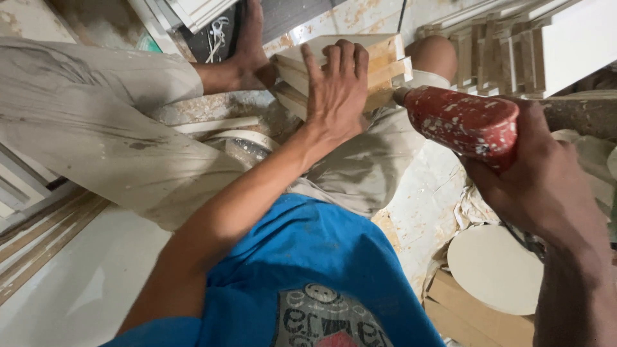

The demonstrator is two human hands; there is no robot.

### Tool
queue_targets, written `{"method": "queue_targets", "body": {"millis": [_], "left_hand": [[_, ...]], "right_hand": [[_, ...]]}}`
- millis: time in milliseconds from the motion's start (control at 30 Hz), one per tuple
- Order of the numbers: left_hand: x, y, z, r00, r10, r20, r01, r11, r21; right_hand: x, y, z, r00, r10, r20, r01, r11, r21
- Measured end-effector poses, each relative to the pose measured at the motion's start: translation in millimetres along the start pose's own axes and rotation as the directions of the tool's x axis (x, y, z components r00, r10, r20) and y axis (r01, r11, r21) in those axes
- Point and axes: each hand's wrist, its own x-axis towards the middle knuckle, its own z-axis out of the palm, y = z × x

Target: The person sits on the floor and uses a red nail gun to fasten nails into a small wooden frame held between their legs. They then pick up a white rectangular frame and place it on top of the wooden structure before continuing to use the nail gun on the wooden frame.

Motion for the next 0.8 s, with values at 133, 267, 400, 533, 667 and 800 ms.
{"method": "queue_targets", "body": {"millis": [133, 267, 400, 533, 667, 800], "left_hand": [[0.8, 0.8, -25.2, 0.987, 0.075, 0.140, -0.094, 0.986, 0.137], [-4.9, 3.8, -23.2, 0.982, 0.080, 0.170, -0.102, 0.987, 0.124], [-3.2, 6.4, -11.4, 0.996, 0.009, -0.088, 0.005, 0.989, 0.149], [-3.4, 1.4, -28.7, 0.987, 0.060, 0.149, -0.081, 0.987, 0.142], [-1.4, 0.1, -25.4, 0.987, 0.088, 0.134, -0.101, 0.991, 0.090], [-0.3, -0.7, -25.9, 0.978, 0.100, 0.181, -0.111, 0.993, 0.051]], "right_hand": [[-12.2, 2.1, 3.5, 0.992, -0.114, -0.056, 0.113, 0.993, -0.021], [-23.6, -9.0, -3.5, 0.998, -0.046, -0.038, 0.043, 0.996, -0.077], [-26.4, 28.0, 6.0, 0.993, -0.004, -0.117, -0.022, 0.974, -0.224], [-38.6, 32.5, 2.9, 0.959, -0.119, -0.257, 0.181, 0.955, 0.235], [-41.6, 45.3, 8.5, 0.987, 0.016, -0.161, 0.074, 0.841, 0.535], [-41.9, 43.0, 12.5, 0.983, 0.164, -0.079, -0.090, 0.814, 0.574]]}}
